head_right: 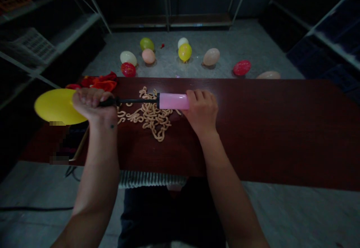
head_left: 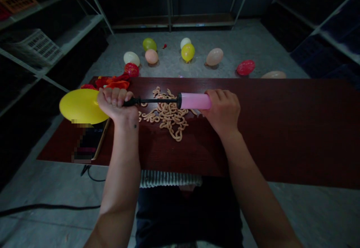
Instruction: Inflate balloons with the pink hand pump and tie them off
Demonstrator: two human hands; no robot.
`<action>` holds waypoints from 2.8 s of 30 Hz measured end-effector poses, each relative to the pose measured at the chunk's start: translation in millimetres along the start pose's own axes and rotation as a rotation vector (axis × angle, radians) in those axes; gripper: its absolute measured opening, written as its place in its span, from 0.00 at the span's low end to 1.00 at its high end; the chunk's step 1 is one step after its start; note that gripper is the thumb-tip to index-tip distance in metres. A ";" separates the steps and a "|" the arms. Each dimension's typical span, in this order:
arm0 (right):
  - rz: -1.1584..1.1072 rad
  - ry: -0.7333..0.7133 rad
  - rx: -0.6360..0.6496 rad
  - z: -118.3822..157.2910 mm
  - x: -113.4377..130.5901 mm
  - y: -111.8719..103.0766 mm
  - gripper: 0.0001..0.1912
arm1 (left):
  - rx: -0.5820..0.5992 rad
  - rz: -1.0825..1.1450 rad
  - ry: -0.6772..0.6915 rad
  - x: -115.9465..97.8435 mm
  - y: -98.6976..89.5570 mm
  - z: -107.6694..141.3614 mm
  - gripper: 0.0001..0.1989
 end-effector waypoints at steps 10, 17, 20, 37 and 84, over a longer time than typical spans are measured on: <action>-0.038 -0.105 -0.012 4.2 33.5 6.2 0.20 | 0.001 -0.060 -0.081 29.7 4.8 17.2 0.25; -0.115 -0.119 -0.037 7.3 47.5 14.5 0.23 | 0.060 -0.043 -0.131 50.4 9.3 28.7 0.29; -0.119 -0.116 -0.043 7.3 48.2 15.8 0.22 | 0.059 -0.017 -0.133 49.7 8.4 26.3 0.29; 0.046 -0.084 -0.018 1.5 24.8 15.1 0.16 | 0.002 0.014 -0.072 22.3 2.2 10.7 0.27; -0.110 -0.084 -0.029 5.3 49.4 18.1 0.19 | 0.078 -0.034 -0.033 43.5 2.6 24.6 0.28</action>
Point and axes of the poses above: each hand's wrist, its own z-axis away from the middle knuckle, its own y-axis out of the palm, x = y × z, the point moved 7 cm from there along -z, towards the middle knuckle, and after that the axes turned 7 degrees about z, right-handed, at the moved point
